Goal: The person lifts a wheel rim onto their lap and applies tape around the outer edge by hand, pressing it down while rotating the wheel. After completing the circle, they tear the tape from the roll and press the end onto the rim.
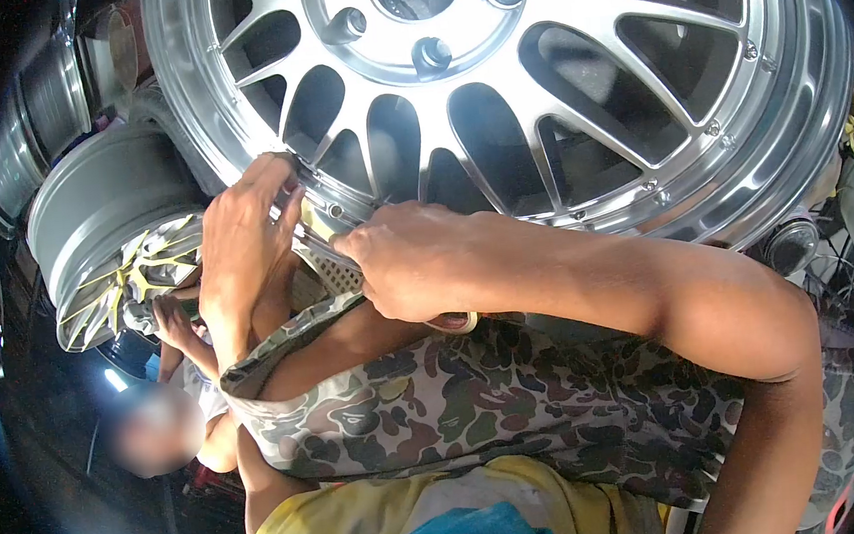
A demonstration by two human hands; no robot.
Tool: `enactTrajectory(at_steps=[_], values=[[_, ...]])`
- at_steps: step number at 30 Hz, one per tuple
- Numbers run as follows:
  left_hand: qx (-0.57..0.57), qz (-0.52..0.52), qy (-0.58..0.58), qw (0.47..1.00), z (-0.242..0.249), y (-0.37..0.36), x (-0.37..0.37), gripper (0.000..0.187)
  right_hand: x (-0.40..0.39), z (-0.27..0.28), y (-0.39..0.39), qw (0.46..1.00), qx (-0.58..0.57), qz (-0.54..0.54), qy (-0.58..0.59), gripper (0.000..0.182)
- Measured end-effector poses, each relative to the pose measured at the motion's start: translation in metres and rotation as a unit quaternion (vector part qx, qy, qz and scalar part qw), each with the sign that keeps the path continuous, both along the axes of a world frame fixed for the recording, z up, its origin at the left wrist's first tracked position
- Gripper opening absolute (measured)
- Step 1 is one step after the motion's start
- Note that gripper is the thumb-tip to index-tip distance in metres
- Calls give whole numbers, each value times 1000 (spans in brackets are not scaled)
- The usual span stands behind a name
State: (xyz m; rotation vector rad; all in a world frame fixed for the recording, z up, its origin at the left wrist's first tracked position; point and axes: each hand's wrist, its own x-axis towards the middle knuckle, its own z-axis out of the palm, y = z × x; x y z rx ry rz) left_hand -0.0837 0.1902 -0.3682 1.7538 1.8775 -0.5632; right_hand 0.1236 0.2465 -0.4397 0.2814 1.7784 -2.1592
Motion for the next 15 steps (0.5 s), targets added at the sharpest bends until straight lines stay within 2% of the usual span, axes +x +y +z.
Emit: enactTrajectory(at_steps=[12, 15], values=[[-9, 20, -23, 999, -4, -2, -8, 18, 0, -4, -1, 1000, 10, 5, -2, 55], [19, 25, -36, 999, -4, -1, -11, 17, 1, 1, 4, 1000, 5, 7, -7, 56]])
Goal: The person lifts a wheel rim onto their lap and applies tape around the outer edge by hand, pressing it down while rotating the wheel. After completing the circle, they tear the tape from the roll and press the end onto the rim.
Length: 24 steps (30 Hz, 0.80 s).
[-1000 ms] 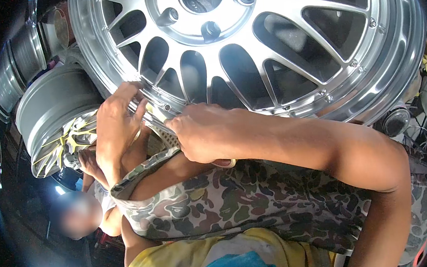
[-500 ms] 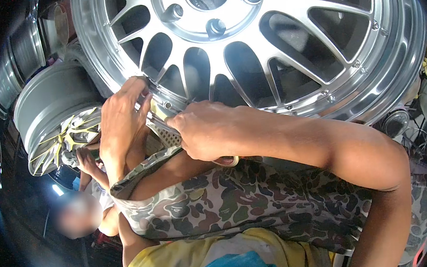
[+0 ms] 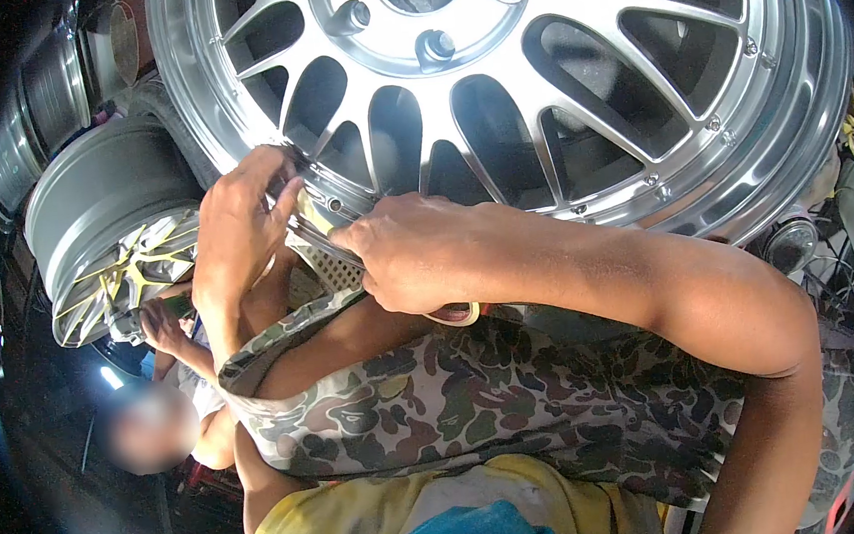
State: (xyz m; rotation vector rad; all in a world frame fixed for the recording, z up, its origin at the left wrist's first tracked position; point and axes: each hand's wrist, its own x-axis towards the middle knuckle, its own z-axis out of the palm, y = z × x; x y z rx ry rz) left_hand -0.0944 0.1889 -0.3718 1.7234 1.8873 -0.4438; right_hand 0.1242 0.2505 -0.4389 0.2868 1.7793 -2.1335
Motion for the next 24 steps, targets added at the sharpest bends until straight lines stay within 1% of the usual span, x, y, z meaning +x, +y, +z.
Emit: enactTrajectory(at_steps=[2, 3, 4, 5, 6, 8, 9, 10, 12, 14, 15, 18, 24], values=[[-4, 23, -14, 1000, 0, 0, -3, 16, 1, -2, -3, 1000, -5, 3, 1, 56], [-5, 23, -14, 1000, 1, 0, -3, 16, 1, -7, -10, 1000, 10, -19, 21, 56], [-3, 50, -1, 999, 2, 1, -2, 18, 0, -5, -10, 998, 24, -41, 40, 56], [-2, 78, 11, 997, 2, 2, -2, 20, 0, -4, -7, 998, 23, -42, 40, 56], [-3, 78, 11, 997, 3, 2, -3, 20, 1, -3, -3, 998, 35, -43, 31, 56], [61, 17, 45, 997, 5, 3, -6, 19, 0, -1, 4, 998, 47, -43, 23, 56], [51, 11, 71, 996, 4, 4, -7, 18, -1, -2, 5, 996, 60, -56, 31, 56], [51, 12, 72, 996, 2, 4, -8, 18, -1, -3, 5, 994, 74, -69, 38, 56], [74, -27, 88, 993, -4, 3, -9, 16, 0, -7, 0, 992, 77, -84, 48, 55], [58, -28, 83, 994, -10, 5, -9, 16, -2, -6, 1, 997, 53, -56, 0, 56], [41, -29, 78, 996, -12, 6, -9, 16, -2, -7, 1, 997, 53, -56, -1, 56], [53, -53, 94, 993, -20, 7, -8, 16, -3, -10, -1, 997, 45, -57, -12, 57], [44, -87, 131, 987, -25, 6, -8, 19, -3, -10, -2, 996, 55, -62, -18, 57]])
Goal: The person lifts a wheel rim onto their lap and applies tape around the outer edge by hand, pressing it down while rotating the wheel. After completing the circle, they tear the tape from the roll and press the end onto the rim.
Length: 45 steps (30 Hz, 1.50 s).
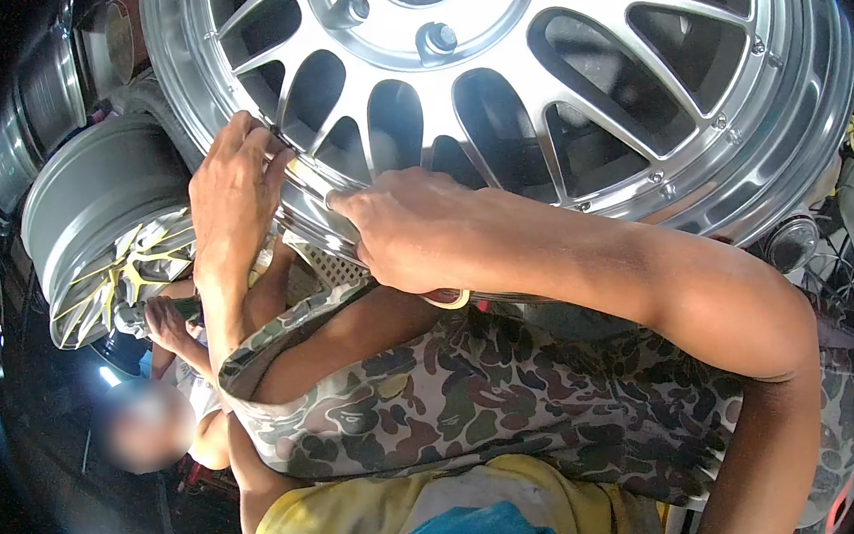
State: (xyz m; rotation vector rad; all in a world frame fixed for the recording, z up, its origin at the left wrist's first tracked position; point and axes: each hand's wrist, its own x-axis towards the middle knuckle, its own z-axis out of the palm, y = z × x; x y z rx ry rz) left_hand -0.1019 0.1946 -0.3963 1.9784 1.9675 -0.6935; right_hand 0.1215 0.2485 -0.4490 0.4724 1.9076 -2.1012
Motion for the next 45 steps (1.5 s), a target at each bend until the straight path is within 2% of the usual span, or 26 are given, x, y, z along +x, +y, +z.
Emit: enactTrajectory(at_steps=[16, 19, 22, 26, 29, 30, 32, 34, 39, 45], values=[[-9, -7, 21, 1000, -3, 3, 9, 16, -4, -3, -2, 999, 7, 27, -28, 59], [0, 8, 13, 1000, 1, 4, 12, 16, -4, -3, -3, 999, 20, 26, -21, 58], [55, 34, 15, 998, 5, 7, 15, 16, -3, 1, 1, 999, 16, 37, -29, 58], [29, 3, -57, 998, 19, -7, 5, 16, -3, -2, -1, 999, 13, 37, -30, 59], [-7, -13, -84, 996, 21, -23, 9, 35, -2, -5, 0, 999, 17, 38, -16, 60], [-6, -12, -83, 996, 20, -24, 9, 35, -2, -5, 0, 999, 18, 39, -16, 60], [10, -43, -28, 999, 19, -25, 7, 37, -3, -1, 6, 997, 2, 61, -42, 47], [6, -21, 14, 1000, 21, -15, 0, 42, -2, 3, 11, 997, -2, 66, -43, 47], [66, -55, 5, 996, 19, -11, -14, 42, -2, 1, 12, 997, -11, 66, -45, 48], [17, -59, -15, 998, 19, -12, -11, 38, 0, 1, 10, 997, 8, 57, -45, 44]])
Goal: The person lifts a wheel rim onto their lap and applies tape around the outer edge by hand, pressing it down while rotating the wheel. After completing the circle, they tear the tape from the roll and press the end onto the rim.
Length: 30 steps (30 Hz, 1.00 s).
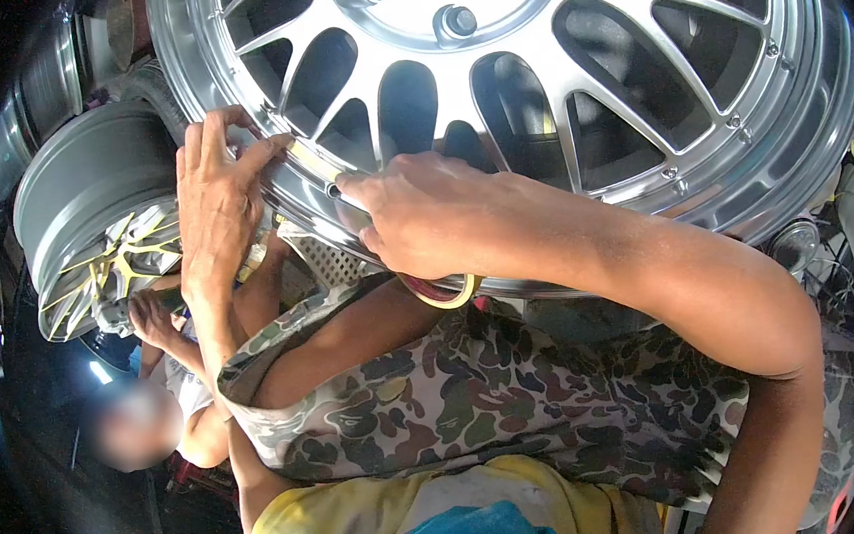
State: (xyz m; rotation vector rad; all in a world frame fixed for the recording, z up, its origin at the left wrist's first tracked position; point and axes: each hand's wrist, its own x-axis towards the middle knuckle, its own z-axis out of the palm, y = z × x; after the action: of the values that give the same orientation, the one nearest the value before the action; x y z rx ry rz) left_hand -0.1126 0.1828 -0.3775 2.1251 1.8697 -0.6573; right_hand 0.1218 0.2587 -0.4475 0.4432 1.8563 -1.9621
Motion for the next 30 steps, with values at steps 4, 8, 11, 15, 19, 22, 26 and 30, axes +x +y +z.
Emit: enactTrajectory(at_steps=[4, 8, 11, 15, 19, 22, 26, 30], values=[[11, -14, 9, 1000, -1, -3, -2, 46, 3, 3, 2, 999, 25, -12, 32, 36], [16, -25, 13, 999, -3, -2, -3, 45, 20, -10, -4, 982, 105, -69, 143, 52], [16, -25, 8, 1000, -4, -3, -2, 45, 30, -13, -11, 969, 173, -72, 160, 51], [21, -21, 9, 999, -5, -5, -2, 45, 29, -6, -12, 988, 120, -68, 73, 52], [20, -16, -5, 1000, -5, -7, 5, 45, 19, -3, -12, 992, 105, -33, 54, 53], [3, 8, -9, 1000, -4, -13, 10, 38, 17, -5, -15, 994, 91, -32, 48, 53], [-21, 34, -36, 999, -1, -18, 18, 47, 20, -10, -19, 985, 134, -49, 100, 50], [20, -8, 11, 1000, -2, -13, 9, 54, 21, -13, -23, 976, 157, -81, 130, 48]])
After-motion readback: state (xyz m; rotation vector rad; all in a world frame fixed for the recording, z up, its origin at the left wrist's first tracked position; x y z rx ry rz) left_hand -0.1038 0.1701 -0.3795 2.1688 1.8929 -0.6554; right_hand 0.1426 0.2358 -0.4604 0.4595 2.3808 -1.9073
